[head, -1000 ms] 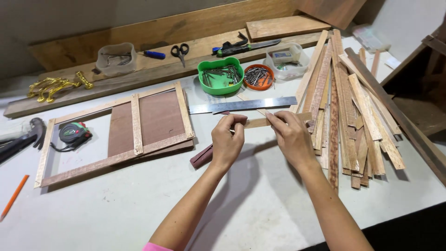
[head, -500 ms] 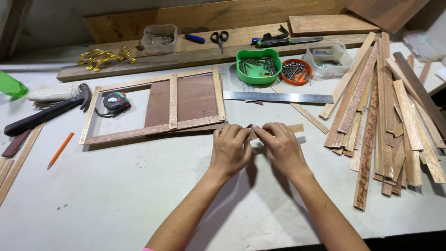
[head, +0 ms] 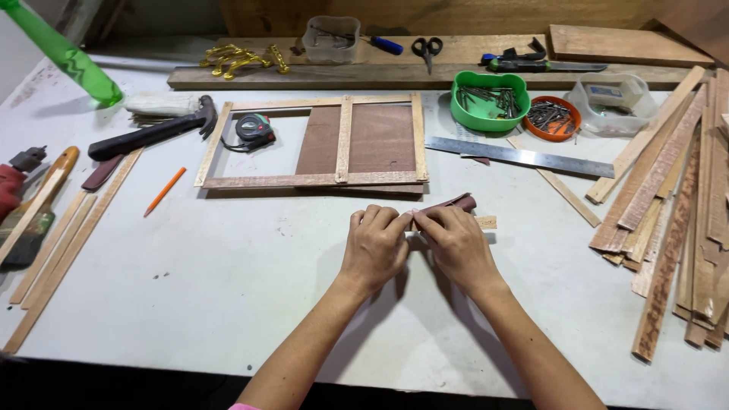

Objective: The person is measuring, marking, and assembling a wooden frame using small strips of wood, a ruler, pencil, and a hammer.

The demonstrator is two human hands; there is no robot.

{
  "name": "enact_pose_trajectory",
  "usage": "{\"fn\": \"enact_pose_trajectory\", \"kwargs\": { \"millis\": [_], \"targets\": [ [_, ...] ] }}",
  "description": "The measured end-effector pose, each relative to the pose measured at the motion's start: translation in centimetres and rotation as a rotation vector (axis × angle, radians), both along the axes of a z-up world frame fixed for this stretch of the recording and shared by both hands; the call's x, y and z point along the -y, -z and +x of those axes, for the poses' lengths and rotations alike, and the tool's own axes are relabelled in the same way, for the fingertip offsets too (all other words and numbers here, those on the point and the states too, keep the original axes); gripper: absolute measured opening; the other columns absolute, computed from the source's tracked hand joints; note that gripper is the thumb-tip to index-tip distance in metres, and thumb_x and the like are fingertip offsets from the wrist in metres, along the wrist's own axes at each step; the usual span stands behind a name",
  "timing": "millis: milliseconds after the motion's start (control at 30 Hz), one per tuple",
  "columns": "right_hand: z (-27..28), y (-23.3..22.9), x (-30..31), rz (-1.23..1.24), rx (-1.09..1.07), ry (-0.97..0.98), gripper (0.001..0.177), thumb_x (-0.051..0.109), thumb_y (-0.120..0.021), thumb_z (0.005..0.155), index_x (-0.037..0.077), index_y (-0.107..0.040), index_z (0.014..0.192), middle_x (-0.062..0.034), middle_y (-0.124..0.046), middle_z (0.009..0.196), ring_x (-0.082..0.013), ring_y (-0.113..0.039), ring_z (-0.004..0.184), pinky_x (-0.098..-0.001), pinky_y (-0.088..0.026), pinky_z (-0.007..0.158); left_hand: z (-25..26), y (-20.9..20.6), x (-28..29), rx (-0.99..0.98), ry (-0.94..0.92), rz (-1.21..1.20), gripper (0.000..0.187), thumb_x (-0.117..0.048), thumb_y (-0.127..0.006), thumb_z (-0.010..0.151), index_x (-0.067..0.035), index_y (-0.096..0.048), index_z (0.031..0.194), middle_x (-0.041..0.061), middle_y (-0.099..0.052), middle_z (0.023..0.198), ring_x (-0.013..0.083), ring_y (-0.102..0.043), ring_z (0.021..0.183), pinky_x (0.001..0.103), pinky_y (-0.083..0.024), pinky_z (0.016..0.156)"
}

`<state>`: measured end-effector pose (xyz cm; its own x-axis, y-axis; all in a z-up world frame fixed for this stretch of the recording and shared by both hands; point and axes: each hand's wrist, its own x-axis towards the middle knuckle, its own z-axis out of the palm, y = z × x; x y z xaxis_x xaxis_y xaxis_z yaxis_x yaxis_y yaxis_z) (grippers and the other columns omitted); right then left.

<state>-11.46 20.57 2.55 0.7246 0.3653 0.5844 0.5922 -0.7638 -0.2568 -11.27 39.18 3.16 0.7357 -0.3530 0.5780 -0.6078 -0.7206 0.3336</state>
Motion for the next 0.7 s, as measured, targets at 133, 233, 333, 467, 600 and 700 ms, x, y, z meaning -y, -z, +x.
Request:
{"fn": "enact_pose_trajectory", "kwargs": {
  "millis": [133, 233, 333, 467, 600, 700],
  "targets": [
    [0.6, 0.5, -3.1, -0.027, -0.015, -0.051, 0.037, 0.008, -0.073, 0.087, 0.009, -0.071, 0.123, -0.0075, -0.067, 0.103, -0.0278, -0.064, 0.097, -0.0438, -0.052, 0.087, -0.6, 1.0, -3.1, 0.024, -0.064, 0.009, 0.035, -0.006, -0.075, 0.081, -0.004, -0.073, 0.116, 0.007, -0.069, 0.101, 0.0244, -0.062, 0.102, 0.043, -0.044, 0.092],
    [1.1, 0.8, -6.1, -0.048, -0.037, -0.112, 0.040, 0.007, -0.074, 0.084, 0.008, -0.070, 0.124, -0.0080, -0.067, 0.104, -0.0284, -0.064, 0.098, -0.0440, -0.051, 0.086, -1.1, 1.5, -6.0, 0.023, -0.131, 0.007, 0.034, -0.005, -0.074, 0.082, -0.005, -0.073, 0.116, 0.007, -0.069, 0.103, 0.0236, -0.063, 0.104, 0.043, -0.044, 0.094],
    [1.7, 0.9, -9.0, -0.099, 0.004, -0.177, 0.051, -0.002, -0.071, 0.080, 0.008, -0.068, 0.130, -0.0087, -0.066, 0.110, -0.0287, -0.063, 0.103, -0.0437, -0.051, 0.089, -1.3, 2.2, -9.1, 0.022, -0.195, 0.019, 0.033, -0.003, -0.072, 0.084, -0.005, -0.074, 0.117, 0.008, -0.070, 0.103, 0.0236, -0.063, 0.104, 0.043, -0.045, 0.095],
    [2.0, 0.5, -14.0, -0.083, -0.032, -0.266, 0.061, -0.005, -0.070, 0.072, 0.006, -0.064, 0.132, -0.0114, -0.065, 0.115, -0.0313, -0.061, 0.108, -0.0454, -0.051, 0.090, -2.1, 1.9, -13.7, 0.044, -0.267, -0.006, 0.032, -0.001, -0.069, 0.085, -0.004, -0.074, 0.116, 0.009, -0.070, 0.104, 0.0250, -0.063, 0.107, 0.044, -0.046, 0.099],
    [2.9, 0.7, -19.0, -0.074, -0.039, -0.342, 0.062, -0.009, -0.067, 0.073, 0.006, -0.064, 0.133, -0.0113, -0.065, 0.116, -0.0309, -0.061, 0.108, -0.0450, -0.051, 0.090, -2.7, 1.7, -18.4, 0.048, -0.354, 0.011, 0.032, 0.000, -0.069, 0.083, -0.004, -0.074, 0.115, 0.011, -0.069, 0.106, 0.0273, -0.062, 0.109, 0.046, -0.045, 0.103],
    [3.8, 1.7, -23.0, -0.089, -0.014, -0.378, 0.064, -0.013, -0.065, 0.074, 0.006, -0.064, 0.135, -0.0111, -0.065, 0.119, -0.0302, -0.061, 0.110, -0.0437, -0.052, 0.091, -2.7, 2.6, -22.1, 0.058, -0.427, 0.010, 0.027, 0.000, -0.068, 0.086, -0.005, -0.074, 0.112, 0.010, -0.069, 0.106, 0.0272, -0.062, 0.109, 0.046, -0.045, 0.106]
  ]
}}
